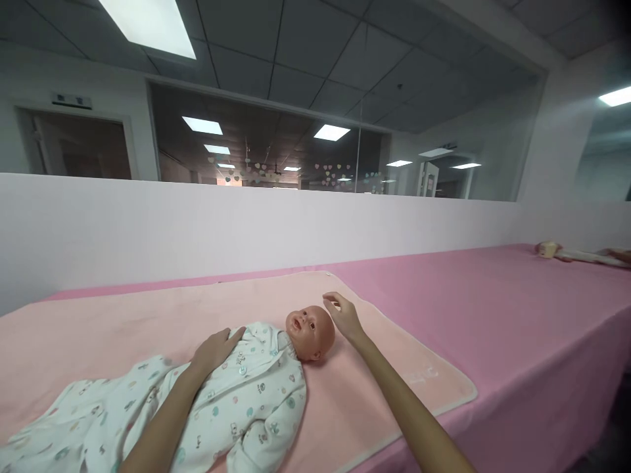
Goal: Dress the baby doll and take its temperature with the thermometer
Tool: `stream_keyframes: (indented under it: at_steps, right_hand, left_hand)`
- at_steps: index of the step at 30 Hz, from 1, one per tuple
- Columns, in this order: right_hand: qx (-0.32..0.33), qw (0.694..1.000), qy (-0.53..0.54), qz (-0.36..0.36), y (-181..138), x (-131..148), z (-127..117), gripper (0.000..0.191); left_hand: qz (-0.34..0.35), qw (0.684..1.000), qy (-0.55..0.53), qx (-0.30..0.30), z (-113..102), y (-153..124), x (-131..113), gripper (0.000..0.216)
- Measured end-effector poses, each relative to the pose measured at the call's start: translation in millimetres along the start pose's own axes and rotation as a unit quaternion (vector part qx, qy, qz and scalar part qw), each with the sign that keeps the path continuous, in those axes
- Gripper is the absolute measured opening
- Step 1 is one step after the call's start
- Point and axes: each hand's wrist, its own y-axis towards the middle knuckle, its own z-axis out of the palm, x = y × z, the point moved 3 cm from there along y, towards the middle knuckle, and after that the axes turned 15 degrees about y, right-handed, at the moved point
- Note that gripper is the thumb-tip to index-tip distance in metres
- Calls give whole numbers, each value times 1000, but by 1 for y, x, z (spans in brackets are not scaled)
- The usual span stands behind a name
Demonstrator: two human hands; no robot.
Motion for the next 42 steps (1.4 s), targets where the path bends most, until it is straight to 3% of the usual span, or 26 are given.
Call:
stream_keyframes:
  at_steps: [4,8,21,33,42]
  right_hand:
    - [168,958,169,158,27,-14,19,34]
    - [230,926,227,196,31,-23,33,31]
    - [250,933,191,173,25,-21,39,31]
    - [197,940,223,165,6,-19,22,31]
    - [178,945,231,145,5,-22,23,28]
  left_hand:
    - [-8,1000,-12,-9,0,-4,1,53]
    - [-15,999,-8,-30,-2,-10,0,51]
    - [-16,998,20,-53,-5,-15,-2,48]
    - [-2,999,11,-49,-5,-14,1,46]
    - [-3,999,17,-44,-7,-16,-1,47]
